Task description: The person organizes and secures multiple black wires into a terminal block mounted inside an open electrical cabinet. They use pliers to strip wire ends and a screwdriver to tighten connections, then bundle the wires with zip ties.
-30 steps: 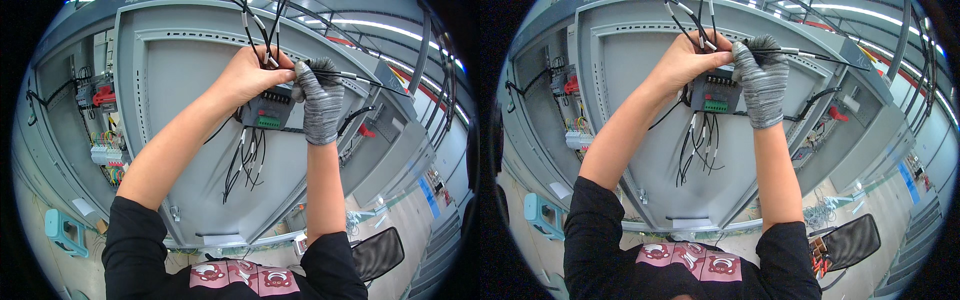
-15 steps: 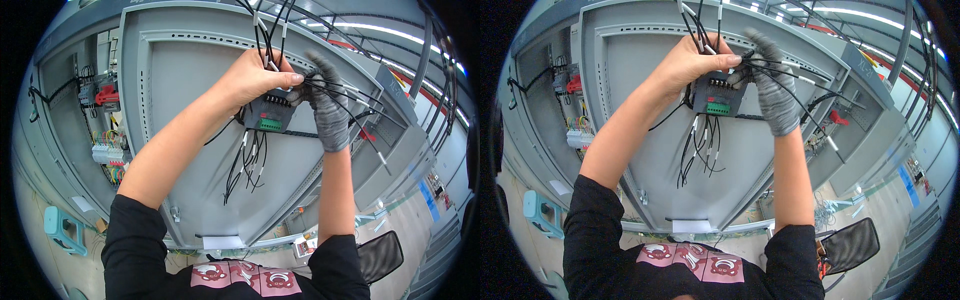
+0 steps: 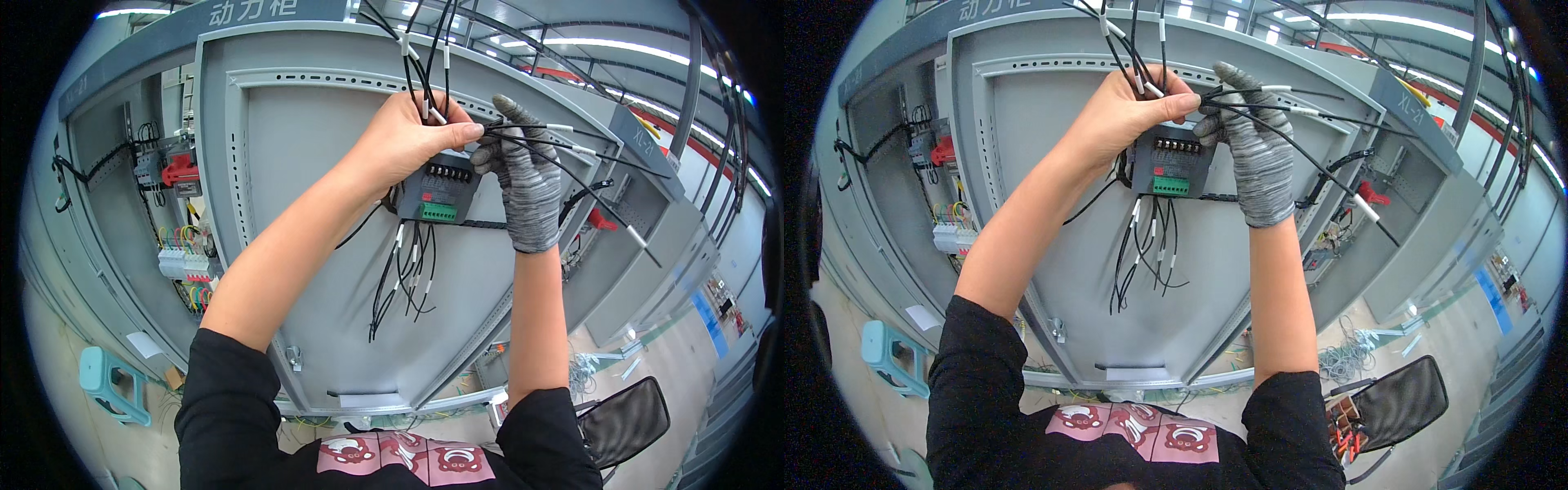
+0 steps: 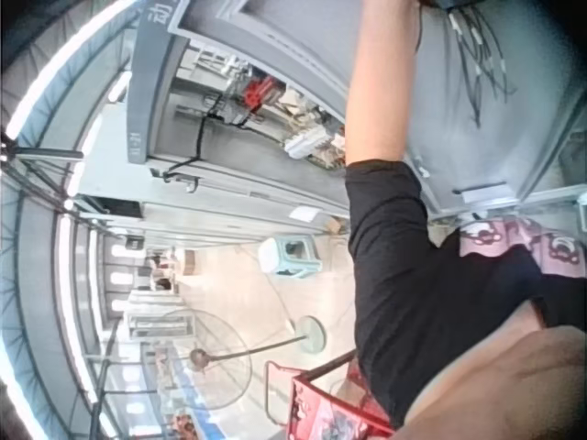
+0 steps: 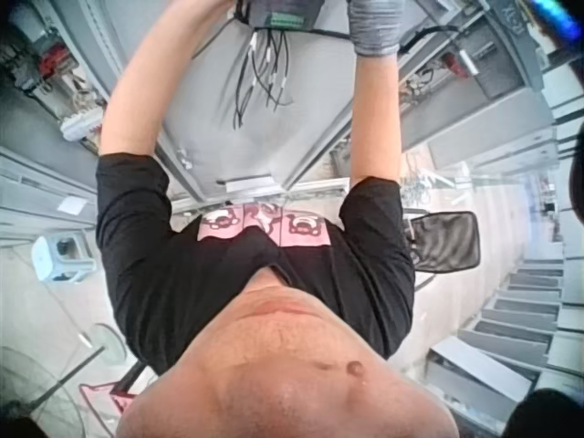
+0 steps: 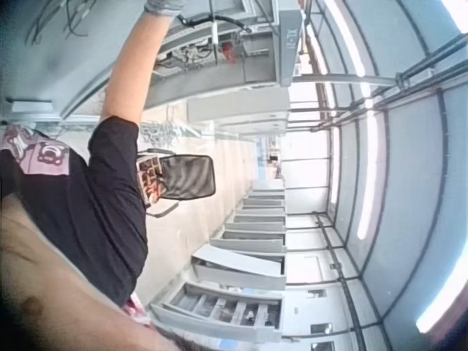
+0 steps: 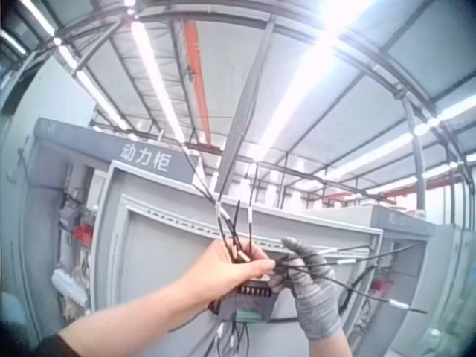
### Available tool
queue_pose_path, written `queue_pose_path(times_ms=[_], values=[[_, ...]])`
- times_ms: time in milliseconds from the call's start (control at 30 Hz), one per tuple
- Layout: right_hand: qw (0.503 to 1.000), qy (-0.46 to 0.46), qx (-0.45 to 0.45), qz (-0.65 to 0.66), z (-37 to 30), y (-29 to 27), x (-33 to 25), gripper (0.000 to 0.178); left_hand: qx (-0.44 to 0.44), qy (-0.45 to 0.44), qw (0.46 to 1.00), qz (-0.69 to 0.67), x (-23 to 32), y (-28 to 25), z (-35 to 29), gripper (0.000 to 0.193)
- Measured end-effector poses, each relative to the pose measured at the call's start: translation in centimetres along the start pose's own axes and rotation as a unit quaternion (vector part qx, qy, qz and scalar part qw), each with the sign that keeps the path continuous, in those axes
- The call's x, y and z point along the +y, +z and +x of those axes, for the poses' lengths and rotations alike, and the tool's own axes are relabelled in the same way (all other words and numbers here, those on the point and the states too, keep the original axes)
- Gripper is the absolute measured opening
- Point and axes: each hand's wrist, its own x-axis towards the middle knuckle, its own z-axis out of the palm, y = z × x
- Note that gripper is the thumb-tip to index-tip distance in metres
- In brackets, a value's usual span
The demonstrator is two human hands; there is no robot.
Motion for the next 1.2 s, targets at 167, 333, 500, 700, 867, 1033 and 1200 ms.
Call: queue_pose_path(times_ms=[167, 333, 500, 700, 867, 1033, 1200], values=[[0.987, 0.111, -0.111, -0.02, 1.8, -2.1, -0.9, 0.023, -0.013, 0.001, 1.0, 0.006, -0.4, 0.0, 0.3, 0.029], [0.997, 0.009, -0.017, -0.077, -0.3, -0.4, -0.4, 0.019, 0.021, 0.023, 0.999, -0.021, -1.4, -0.2, 0.1, 0.024], [0.998, -0.021, 0.023, -0.058, -1.2, 0.2, 0.6, 0.021, -0.032, -0.014, 0.995, 0.096, -0.6, -0.7, 0.3, 0.018], [0.994, -0.007, -0.058, -0.097, 1.1, -1.3, 1.3, 0.016, -0.007, 0.038, 0.998, 0.05, -2.1, -1.8, -1.0, 0.014], [0.992, 0.004, -0.08, -0.103, 1.7, -1.7, 1.5, 0.018, 0.021, 0.041, 0.994, 0.097, -2.0, -0.9, -0.6, 0.013], [0.978, 0.053, -0.105, -0.174, 2.0, -1.6, 0.6, 0.021, 0.061, 0.041, 0.989, 0.131, -2.4, -0.3, -0.8, 0.012], [0.973, 0.116, -0.096, -0.176, 2.1, -1.5, -0.1, 0.028, 0.082, 0.056, 0.984, 0.147, -1.9, 0.4, -1.1, 0.01]])
